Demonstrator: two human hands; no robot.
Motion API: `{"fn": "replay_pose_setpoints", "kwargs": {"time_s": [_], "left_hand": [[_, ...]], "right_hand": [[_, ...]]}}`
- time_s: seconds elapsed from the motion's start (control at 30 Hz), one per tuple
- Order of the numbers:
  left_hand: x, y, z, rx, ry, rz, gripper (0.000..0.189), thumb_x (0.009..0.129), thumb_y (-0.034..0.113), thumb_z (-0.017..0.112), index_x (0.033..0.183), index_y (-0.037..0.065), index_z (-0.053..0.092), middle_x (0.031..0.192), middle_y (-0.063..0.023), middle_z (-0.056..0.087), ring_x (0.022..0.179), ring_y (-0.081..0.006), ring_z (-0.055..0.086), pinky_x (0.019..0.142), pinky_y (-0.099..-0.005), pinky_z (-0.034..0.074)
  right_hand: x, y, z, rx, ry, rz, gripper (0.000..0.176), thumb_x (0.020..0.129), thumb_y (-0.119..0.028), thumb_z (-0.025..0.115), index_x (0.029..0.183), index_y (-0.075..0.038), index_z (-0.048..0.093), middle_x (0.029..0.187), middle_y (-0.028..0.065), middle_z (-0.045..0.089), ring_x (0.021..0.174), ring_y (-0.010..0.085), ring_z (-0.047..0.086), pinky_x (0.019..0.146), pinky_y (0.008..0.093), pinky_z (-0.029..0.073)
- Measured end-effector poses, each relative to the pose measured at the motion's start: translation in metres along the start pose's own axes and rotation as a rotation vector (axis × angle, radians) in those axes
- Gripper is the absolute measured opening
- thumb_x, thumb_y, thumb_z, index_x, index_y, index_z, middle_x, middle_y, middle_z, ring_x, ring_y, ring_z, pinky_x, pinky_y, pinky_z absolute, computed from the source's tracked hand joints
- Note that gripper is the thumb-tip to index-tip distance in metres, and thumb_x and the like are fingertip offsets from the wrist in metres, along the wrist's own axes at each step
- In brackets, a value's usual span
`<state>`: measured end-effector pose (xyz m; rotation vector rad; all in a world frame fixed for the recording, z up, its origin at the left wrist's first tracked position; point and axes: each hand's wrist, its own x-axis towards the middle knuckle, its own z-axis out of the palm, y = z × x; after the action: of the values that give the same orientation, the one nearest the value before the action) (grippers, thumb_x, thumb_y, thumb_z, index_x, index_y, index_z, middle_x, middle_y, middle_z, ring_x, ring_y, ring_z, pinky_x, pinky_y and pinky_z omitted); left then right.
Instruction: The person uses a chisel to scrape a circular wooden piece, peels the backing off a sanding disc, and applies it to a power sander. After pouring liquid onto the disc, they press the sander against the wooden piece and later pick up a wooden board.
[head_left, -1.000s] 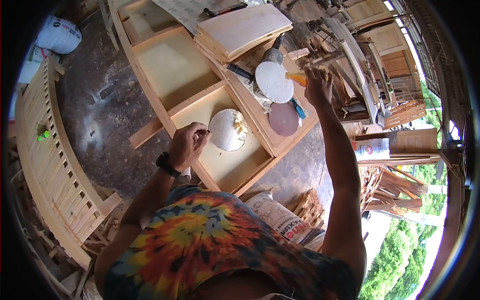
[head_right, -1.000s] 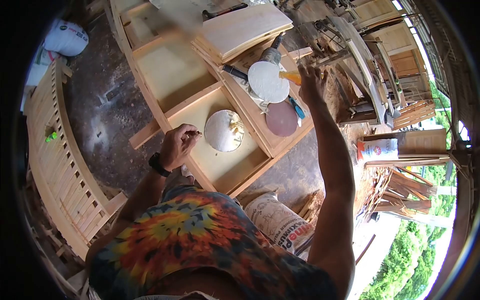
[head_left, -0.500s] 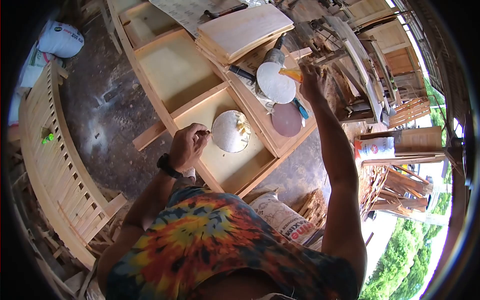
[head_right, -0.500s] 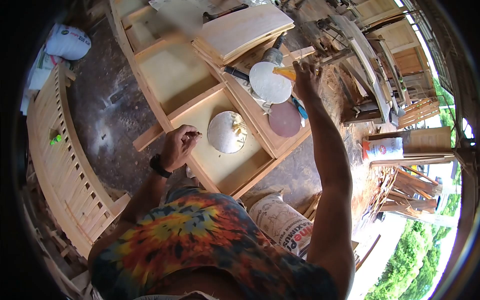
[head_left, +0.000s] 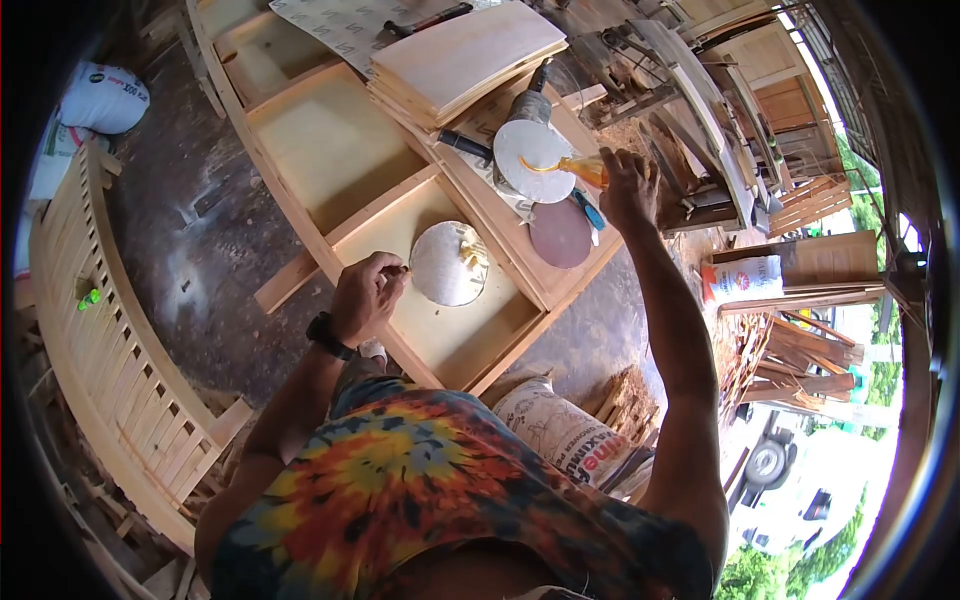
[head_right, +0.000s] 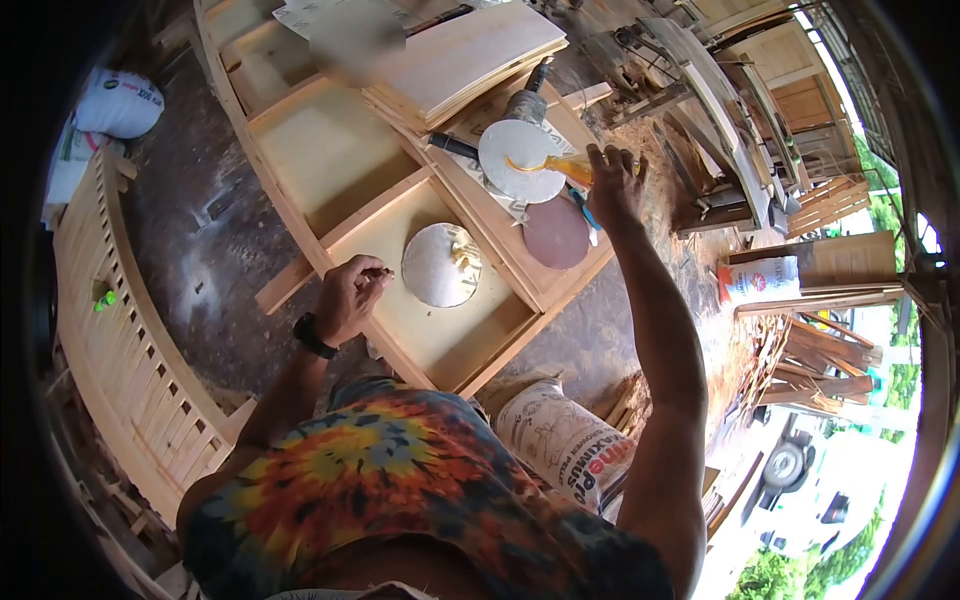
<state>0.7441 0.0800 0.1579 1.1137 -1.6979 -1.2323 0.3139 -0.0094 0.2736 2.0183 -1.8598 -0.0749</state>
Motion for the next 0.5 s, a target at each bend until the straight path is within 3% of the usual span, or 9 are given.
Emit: {"fn": "replay_pose_setpoints", "kwargs": {"time_s": [0.1, 0.3, 0.5], "left_hand": [[0.002, 0.003, 0.002, -0.016, 0.004, -0.012, 0.018, 0.097, 0.014, 0.071, 0.103, -0.003, 0.066, 0.085, -0.0115, 0.071, 0.071, -0.0186, 0.069, 0.066, -0.0317, 0.056], [0.002, 0.002, -0.004, 0.020, 0.035, 0.028, 0.016, 0.097, 0.012, 0.071, 0.103, -0.002, 0.066, 0.085, -0.0108, 0.071, 0.072, -0.0190, 0.068, 0.065, -0.0312, 0.056], [0.007, 0.002, -0.010, 0.051, 0.025, 0.077, 0.017, 0.095, 0.010, 0.072, 0.106, -0.002, 0.067, 0.089, -0.0127, 0.071, 0.074, -0.0206, 0.069, 0.065, -0.0321, 0.056]], "right_hand": [[0.018, 0.017, 0.011, -0.139, 0.007, 0.032, 0.067, 0.074, -0.006, 0.076, 0.137, -0.018, 0.058, 0.127, 0.0092, 0.062, 0.126, 0.0295, 0.056, 0.112, 0.0529, 0.034], [0.062, 0.005, 0.019, -0.080, -0.061, 0.096, 0.064, 0.075, -0.005, 0.075, 0.136, -0.019, 0.060, 0.132, 0.0116, 0.062, 0.131, 0.0318, 0.054, 0.116, 0.0569, 0.032], [0.077, -0.020, 0.035, 0.007, 0.023, 0.023, 0.067, 0.074, -0.001, 0.073, 0.137, -0.019, 0.060, 0.134, 0.0120, 0.062, 0.131, 0.0334, 0.053, 0.119, 0.0605, 0.028]]}}
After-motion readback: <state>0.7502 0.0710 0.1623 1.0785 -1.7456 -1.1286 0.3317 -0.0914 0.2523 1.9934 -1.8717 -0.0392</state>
